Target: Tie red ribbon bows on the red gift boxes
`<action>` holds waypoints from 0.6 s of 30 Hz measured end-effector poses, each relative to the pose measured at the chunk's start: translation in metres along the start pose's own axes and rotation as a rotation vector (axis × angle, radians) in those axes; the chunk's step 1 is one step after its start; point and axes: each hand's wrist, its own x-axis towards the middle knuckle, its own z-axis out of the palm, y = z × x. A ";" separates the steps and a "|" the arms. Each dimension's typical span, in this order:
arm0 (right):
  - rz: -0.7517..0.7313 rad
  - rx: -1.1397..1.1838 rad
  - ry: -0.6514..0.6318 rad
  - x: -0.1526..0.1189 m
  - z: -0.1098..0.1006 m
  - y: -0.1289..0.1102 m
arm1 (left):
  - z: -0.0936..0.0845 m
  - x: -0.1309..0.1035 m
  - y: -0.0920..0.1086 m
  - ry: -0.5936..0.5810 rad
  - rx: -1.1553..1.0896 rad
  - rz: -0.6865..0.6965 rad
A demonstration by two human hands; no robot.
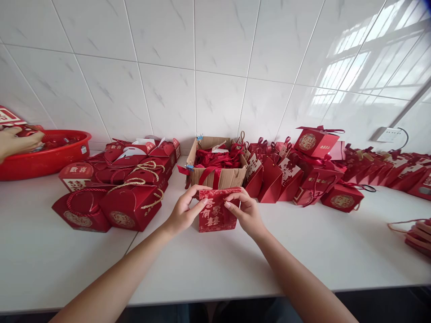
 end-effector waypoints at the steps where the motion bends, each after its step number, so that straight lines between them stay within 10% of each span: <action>1: -0.003 -0.008 0.018 0.000 0.001 0.001 | 0.000 0.000 0.001 -0.008 -0.004 -0.027; 18: -0.089 -0.079 0.190 -0.005 0.002 -0.004 | 0.006 -0.004 0.006 -0.009 0.012 0.084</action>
